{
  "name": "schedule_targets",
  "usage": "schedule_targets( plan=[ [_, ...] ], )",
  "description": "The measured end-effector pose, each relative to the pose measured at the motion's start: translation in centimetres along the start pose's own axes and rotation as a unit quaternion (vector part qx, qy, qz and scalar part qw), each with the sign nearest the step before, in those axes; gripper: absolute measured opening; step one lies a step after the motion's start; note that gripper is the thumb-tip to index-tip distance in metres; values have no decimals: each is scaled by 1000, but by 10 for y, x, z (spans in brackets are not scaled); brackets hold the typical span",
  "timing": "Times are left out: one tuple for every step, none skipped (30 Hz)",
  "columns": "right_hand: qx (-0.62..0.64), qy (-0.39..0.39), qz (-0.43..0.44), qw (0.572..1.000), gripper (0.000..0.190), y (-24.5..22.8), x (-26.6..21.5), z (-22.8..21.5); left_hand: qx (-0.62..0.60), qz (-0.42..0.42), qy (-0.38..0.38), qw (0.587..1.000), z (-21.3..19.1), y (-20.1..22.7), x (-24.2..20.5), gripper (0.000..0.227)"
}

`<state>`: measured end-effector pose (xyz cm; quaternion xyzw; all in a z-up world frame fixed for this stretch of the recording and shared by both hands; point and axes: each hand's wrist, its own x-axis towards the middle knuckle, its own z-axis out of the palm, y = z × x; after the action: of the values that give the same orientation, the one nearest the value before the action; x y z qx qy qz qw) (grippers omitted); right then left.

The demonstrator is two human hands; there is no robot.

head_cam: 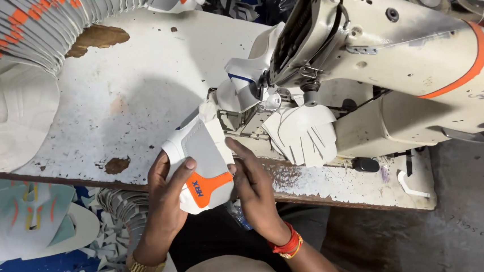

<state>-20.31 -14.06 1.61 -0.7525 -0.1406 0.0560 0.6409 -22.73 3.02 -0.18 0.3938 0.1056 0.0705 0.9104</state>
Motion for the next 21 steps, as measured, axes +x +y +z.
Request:
schedule_targets(
  plan=[
    [-6,-14,-12,1000,48,1,-2,-2,6,-2,1,1000,0,1,1,51],
    [-12,-27,-22,999,46,3,-5,-4,10,-7,0,1000,1,1,1,51],
    [-12,-24,-19,999,46,1,-8,-4,12,-11,0,1000,1,0,1,51],
    [22,-31,0,999,45,-1,-9,-4,7,-17,-1,1000,1,-1,3,50],
    [56,-38,19,998,45,-4,-10,-4,2,-23,-2,1000,2,-2,4,49],
    [56,-37,18,998,45,-8,-10,-1,3,-24,-4,1000,4,-2,5,49],
    [88,-31,31,995,51,-13,-11,3,-6,-26,-2,1000,6,-2,5,50],
    [120,-24,43,992,61,-17,-10,7,-15,-29,0,999,7,-2,5,50],
    [121,-22,42,992,61,-14,-11,9,-14,-29,-3,999,8,-2,6,50],
    [143,-10,48,988,63,-12,-12,11,-11,-33,-1,999,8,-3,5,49],
    [165,2,55,985,66,-9,-13,13,-9,-37,0,999,8,-4,5,49],
    [165,2,54,985,66,-8,-14,13,-9,-37,-1,999,7,-5,6,49],
    [175,6,64,982,65,-8,-14,13,-9,-37,0,999,6,-5,7,49],
    [185,8,74,980,64,-7,-15,12,-11,-36,1,999,6,-6,8,48],
    [185,8,73,980,64,-5,-16,12,-12,-36,1,999,4,-3,12,48],
    [189,7,66,980,63,-3,-19,12,-42,-82,-11,996,3,0,14,49],
    [194,6,60,979,63,0,-21,12,-71,-128,-23,989,1,3,17,50],
    [192,4,60,980,63,3,-26,12,-74,-127,-23,989,3,8,20,50],
    [198,16,67,978,62,7,-30,12,-57,-150,-38,986,5,12,23,49],
    [204,29,74,976,62,11,-34,13,-39,-174,-54,982,8,17,27,48],
    [202,30,73,976,62,10,-36,12,-41,-174,-56,982,9,17,29,48]
  ],
)
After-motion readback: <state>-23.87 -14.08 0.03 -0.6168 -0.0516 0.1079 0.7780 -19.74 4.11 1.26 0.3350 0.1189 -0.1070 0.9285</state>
